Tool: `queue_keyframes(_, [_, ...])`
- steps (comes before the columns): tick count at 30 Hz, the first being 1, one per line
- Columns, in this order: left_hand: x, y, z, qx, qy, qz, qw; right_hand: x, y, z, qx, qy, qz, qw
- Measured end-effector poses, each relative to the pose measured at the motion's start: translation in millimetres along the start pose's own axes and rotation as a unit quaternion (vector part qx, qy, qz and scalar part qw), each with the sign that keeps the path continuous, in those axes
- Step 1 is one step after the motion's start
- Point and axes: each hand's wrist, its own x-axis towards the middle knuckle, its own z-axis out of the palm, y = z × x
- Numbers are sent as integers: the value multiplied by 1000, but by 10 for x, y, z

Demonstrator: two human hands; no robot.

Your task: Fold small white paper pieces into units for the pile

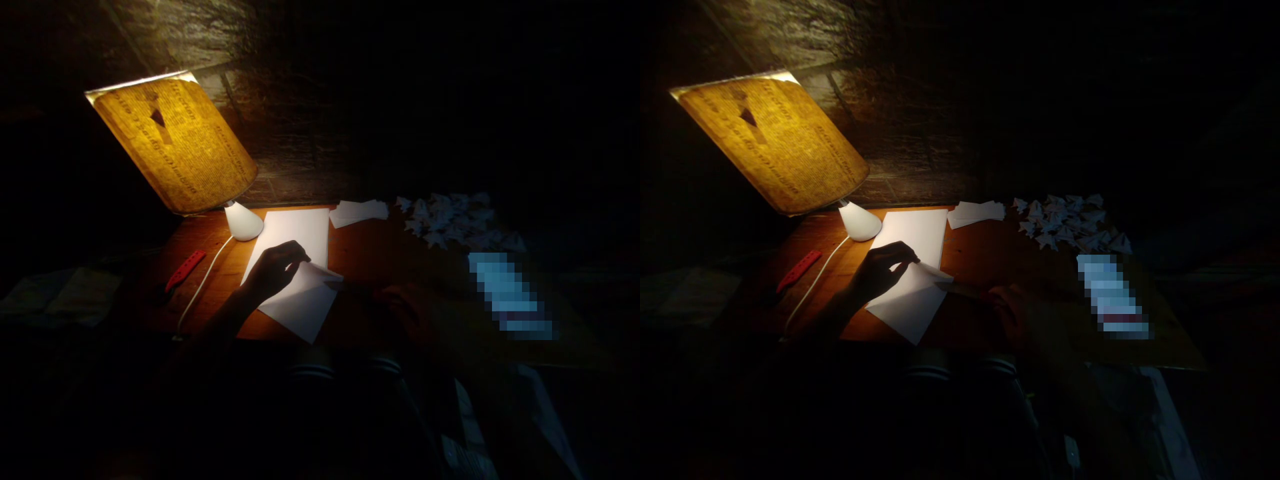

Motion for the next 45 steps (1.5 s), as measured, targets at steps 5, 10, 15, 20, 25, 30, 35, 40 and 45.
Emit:
queue_keyframes(5, [-184,-59,12,-8,-6,2,1000,121,-180,110,-26,2,14,1000])
queue_keyframes(10, [-490,67,68,32,-126,-13,991,219,-272,172,-66,25,24,997])
queue_keyframes(15, [-635,386,221,46,-162,-69,983,249,-241,223,-96,43,-14,994])
queue_keyframes(20, [-658,584,342,49,-181,-91,978,278,-242,226,-75,47,-12,996])
queue_keyframes(25, [-712,590,389,40,-178,-106,978,310,-264,213,-90,49,-15,995])
queue_keyframes(30, [-711,605,382,43,-206,-117,971,374,-268,252,-93,46,-9,995])
queue_keyframes(35, [-679,645,361,54,-225,-121,965,480,-301,292,-84,30,-24,996])
queue_keyframes(40, [-667,662,353,60,-234,-122,963,581,-319,318,-85,15,-39,995])
queue_keyframes(45, [-670,662,359,62,-237,-118,962,604,-95,242,-82,38,-14,996])
